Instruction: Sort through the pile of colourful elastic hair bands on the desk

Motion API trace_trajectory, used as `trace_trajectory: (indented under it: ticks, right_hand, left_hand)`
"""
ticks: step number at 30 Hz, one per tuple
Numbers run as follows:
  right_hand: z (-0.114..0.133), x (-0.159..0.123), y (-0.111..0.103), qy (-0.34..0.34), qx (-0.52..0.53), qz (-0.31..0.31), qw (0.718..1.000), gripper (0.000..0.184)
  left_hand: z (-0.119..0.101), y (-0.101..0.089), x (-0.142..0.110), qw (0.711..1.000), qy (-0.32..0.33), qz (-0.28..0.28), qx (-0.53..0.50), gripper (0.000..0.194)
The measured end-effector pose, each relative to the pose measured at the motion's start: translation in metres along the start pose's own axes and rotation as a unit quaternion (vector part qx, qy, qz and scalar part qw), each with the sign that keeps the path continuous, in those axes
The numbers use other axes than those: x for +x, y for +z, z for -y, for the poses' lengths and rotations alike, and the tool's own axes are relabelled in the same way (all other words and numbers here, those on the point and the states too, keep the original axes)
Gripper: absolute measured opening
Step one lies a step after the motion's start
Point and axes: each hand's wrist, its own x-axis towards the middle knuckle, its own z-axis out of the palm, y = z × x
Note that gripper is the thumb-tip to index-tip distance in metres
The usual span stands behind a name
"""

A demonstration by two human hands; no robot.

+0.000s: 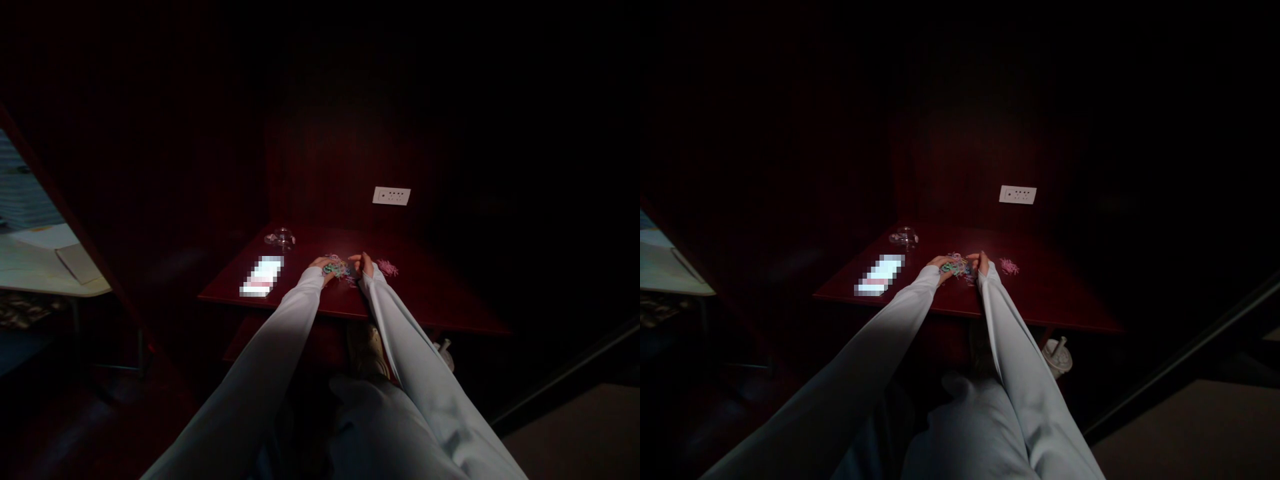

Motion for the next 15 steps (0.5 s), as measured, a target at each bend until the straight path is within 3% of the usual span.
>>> trace_trajectory:
  ticks: [7, 15]
  right_hand:
    - [0.007, -0.003, 0.006, 0.007, -0.004, -0.016, 1.0, 0.071]
    - [0.013, -0.014, 0.003, -0.067, -0.065, -0.029, 0.995, 0.053]
  left_hand:
    - [-0.012, -0.02, 0.0, 0.999, -0.047, -0.013, -0.01, 0.025]
    - [-0.018, -0.022, -0.002, 0.994, -0.067, -0.056, -0.067, 0.027]
